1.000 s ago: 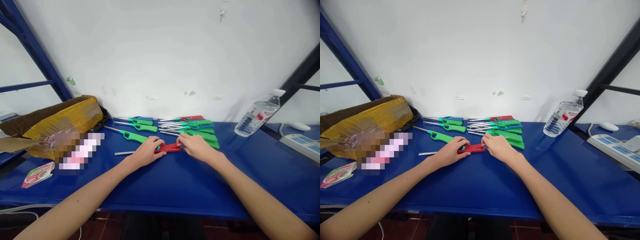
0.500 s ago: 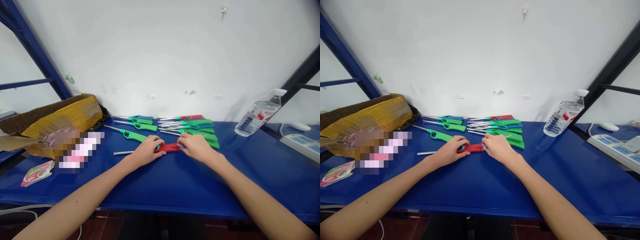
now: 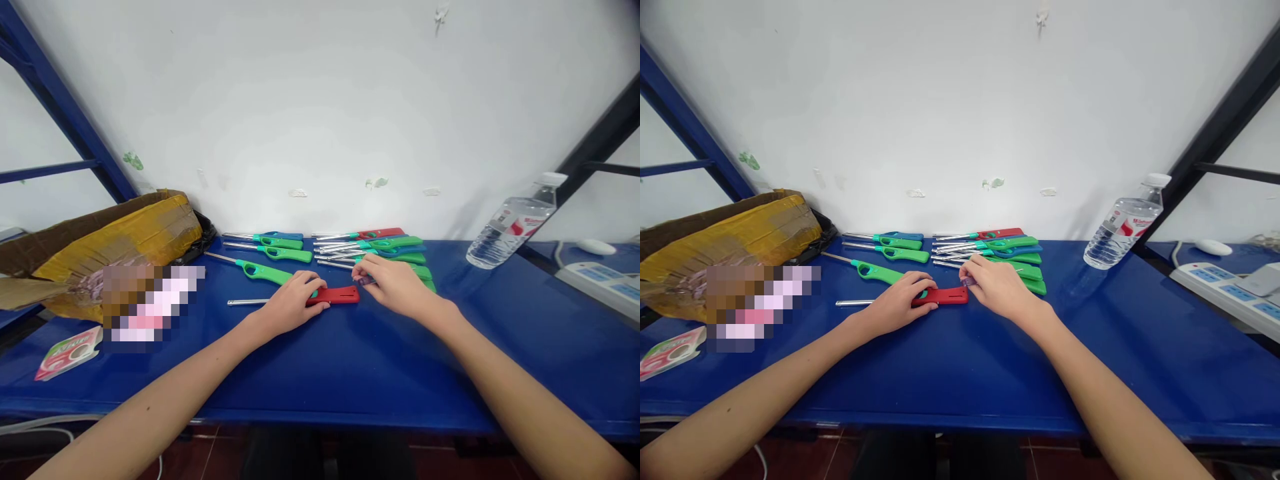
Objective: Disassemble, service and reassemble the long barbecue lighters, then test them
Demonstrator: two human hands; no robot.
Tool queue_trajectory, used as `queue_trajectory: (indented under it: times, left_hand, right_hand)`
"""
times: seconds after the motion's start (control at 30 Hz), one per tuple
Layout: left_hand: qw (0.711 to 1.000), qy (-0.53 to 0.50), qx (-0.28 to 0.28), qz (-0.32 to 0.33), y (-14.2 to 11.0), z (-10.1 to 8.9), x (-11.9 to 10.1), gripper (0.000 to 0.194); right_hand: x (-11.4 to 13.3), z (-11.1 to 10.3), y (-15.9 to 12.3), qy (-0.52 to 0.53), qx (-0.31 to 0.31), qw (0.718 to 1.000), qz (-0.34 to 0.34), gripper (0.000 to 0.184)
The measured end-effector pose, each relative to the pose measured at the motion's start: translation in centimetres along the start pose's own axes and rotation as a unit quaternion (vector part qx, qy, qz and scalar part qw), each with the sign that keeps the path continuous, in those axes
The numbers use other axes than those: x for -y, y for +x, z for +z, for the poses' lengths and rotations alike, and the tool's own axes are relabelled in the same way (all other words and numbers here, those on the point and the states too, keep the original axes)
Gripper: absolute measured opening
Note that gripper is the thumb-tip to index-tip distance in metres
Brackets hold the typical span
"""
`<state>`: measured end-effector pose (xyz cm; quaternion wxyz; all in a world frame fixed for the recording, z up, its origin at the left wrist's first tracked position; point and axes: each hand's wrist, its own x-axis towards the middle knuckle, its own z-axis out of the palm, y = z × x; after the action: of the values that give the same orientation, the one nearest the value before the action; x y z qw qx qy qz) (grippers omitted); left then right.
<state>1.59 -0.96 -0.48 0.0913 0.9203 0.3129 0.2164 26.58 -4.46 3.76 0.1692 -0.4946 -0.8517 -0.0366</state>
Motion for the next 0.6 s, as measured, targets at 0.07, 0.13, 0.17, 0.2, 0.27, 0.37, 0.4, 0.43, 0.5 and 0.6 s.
queue_trajectory:
  times: [0.07,0.13,0.17,0.2,0.27,0.37,0.4,0.43,0.5,0.6]
  left_hand:
    - [1.000,0.002,-0.003,0.013,-0.1,0.1,-0.1,0.026]
    - [1.000,0.004,-0.014,0.023,-0.1,0.0,-0.3,0.029]
    - [0.999,0.005,-0.026,0.028,-0.1,0.0,-0.5,0.031]
    - [0.999,0.004,-0.042,0.033,-0.1,-0.1,-0.7,0.032]
    - [0.995,0.004,-0.089,0.049,0.0,-0.3,-1.0,0.026]
    - [0.983,0.011,-0.158,0.089,0.2,-0.6,-1.4,0.013]
    - [0.979,0.017,-0.174,0.101,0.2,-0.7,-1.5,0.011]
    - [0.976,0.022,-0.187,0.112,0.2,-0.7,-1.6,0.011]
    - [0.969,0.029,-0.208,0.128,0.2,-0.7,-1.6,0.009]
    - [0.965,0.030,-0.220,0.142,0.1,-0.5,-1.7,0.007]
  right_hand:
    - [0.2,0.0,0.0,0.025,-0.022,0.999,-0.002,0.016]
    - [0.7,0.1,-0.1,0.044,-0.038,0.998,-0.013,0.016]
    - [1.0,0.2,-0.1,0.054,-0.044,0.997,-0.019,0.017]
    - [1.3,0.2,-0.1,0.064,-0.049,0.996,-0.025,0.017]
    - [2.0,0.4,-0.2,0.088,-0.057,0.994,-0.034,0.017]
    - [2.9,0.6,-0.2,0.131,-0.061,0.989,-0.041,0.015]
    - [3.1,0.7,-0.3,0.143,-0.063,0.987,-0.041,0.014]
    - [3.3,0.8,-0.3,0.151,-0.067,0.985,-0.040,0.014]
    - [3.5,0.9,-0.2,0.159,-0.077,0.984,-0.038,0.012]
    - [3.6,1.1,-0.2,0.163,-0.084,0.982,-0.039,0.010]
